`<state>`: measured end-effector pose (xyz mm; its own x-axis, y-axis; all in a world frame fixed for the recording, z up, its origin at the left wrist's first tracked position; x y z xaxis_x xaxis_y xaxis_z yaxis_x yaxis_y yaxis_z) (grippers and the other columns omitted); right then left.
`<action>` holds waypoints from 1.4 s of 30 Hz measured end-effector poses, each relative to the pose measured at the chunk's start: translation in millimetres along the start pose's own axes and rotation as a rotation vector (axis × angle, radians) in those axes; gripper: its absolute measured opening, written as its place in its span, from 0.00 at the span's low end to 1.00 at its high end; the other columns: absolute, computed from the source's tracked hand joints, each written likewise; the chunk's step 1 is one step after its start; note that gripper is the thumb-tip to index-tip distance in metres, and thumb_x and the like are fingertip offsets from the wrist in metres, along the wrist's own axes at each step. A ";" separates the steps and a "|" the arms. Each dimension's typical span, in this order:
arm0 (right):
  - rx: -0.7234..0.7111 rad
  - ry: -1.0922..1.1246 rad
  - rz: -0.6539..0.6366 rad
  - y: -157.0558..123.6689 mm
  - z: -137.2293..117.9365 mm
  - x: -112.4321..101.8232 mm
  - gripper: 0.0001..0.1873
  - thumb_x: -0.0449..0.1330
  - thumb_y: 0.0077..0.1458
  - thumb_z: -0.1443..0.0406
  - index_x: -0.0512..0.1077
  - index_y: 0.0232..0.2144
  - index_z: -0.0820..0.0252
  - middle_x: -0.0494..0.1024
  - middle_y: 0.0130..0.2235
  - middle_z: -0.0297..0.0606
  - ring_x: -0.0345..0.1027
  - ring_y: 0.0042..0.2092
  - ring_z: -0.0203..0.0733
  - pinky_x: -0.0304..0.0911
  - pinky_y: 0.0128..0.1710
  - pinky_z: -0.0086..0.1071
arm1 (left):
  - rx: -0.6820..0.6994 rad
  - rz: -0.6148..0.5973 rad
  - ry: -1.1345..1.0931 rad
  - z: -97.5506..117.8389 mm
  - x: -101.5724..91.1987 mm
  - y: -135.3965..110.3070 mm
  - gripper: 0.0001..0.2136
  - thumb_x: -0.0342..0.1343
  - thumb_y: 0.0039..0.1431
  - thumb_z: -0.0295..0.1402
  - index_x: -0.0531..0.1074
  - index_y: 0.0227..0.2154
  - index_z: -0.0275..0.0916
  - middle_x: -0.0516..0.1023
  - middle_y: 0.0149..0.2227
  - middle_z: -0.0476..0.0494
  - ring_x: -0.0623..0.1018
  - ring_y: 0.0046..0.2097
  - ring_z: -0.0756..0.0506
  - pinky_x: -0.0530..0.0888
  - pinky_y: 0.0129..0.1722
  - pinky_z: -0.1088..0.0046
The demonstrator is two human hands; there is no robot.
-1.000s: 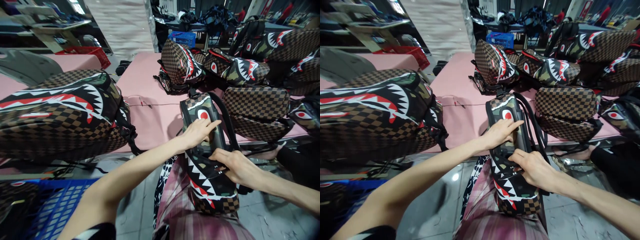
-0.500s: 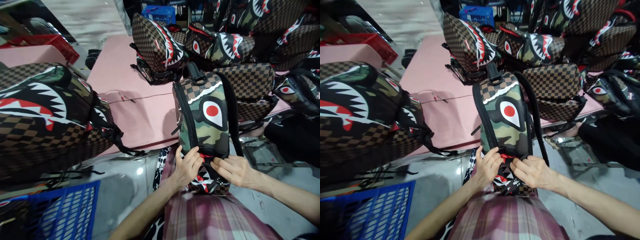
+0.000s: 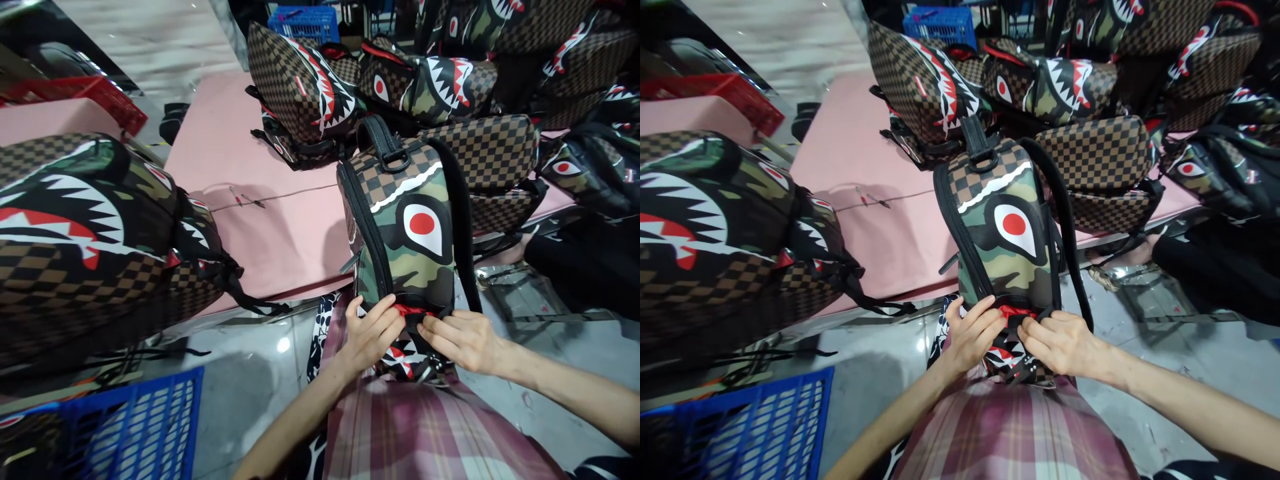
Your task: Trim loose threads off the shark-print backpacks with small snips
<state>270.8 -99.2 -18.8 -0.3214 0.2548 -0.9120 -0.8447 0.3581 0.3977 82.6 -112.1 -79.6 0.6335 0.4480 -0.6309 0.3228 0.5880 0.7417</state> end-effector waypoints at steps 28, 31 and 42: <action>0.023 0.033 0.198 34.4 -8.3 21.5 0.13 0.48 0.59 0.72 0.73 0.31 0.65 0.73 0.28 0.36 0.56 0.24 0.33 0.48 0.25 0.31 | -1.302 -0.277 -0.746 -24.8 -11.2 15.4 0.11 0.53 0.48 0.38 0.58 0.20 0.39 0.58 0.18 0.56 0.62 0.21 0.54 0.66 0.25 0.77; 0.088 -0.011 0.193 36.5 1.0 16.6 0.13 0.48 0.60 0.72 0.73 0.37 0.66 0.74 0.30 0.37 0.58 0.25 0.32 0.48 0.26 0.31 | -1.140 -0.247 -0.504 -31.0 -22.7 15.5 0.13 0.47 0.57 0.40 0.64 0.23 0.38 0.67 0.22 0.50 0.67 0.26 0.51 0.66 0.28 0.76; 0.585 -0.377 -0.167 69.5 55.1 22.6 0.10 0.53 0.50 0.76 0.70 0.24 0.61 0.70 0.25 0.33 0.58 0.22 0.34 0.40 0.25 0.32 | -1.064 -0.023 -0.629 -49.1 23.1 1.8 0.27 0.57 0.51 0.32 0.59 0.55 0.40 0.67 0.53 0.39 0.67 0.55 0.41 0.64 0.55 0.63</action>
<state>228.3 -19.1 -6.3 0.0515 0.4097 -0.9107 -0.4677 0.8157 0.3405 63.3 -67.6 -104.1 0.9581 0.2014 -0.2038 -0.2073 0.9782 -0.0078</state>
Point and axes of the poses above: each hand's wrist, its own y-axis towards the middle knuckle, its own x-axis out of the palm, z = x × y, the point moved 2 cm from there along y, towards the middle knuckle
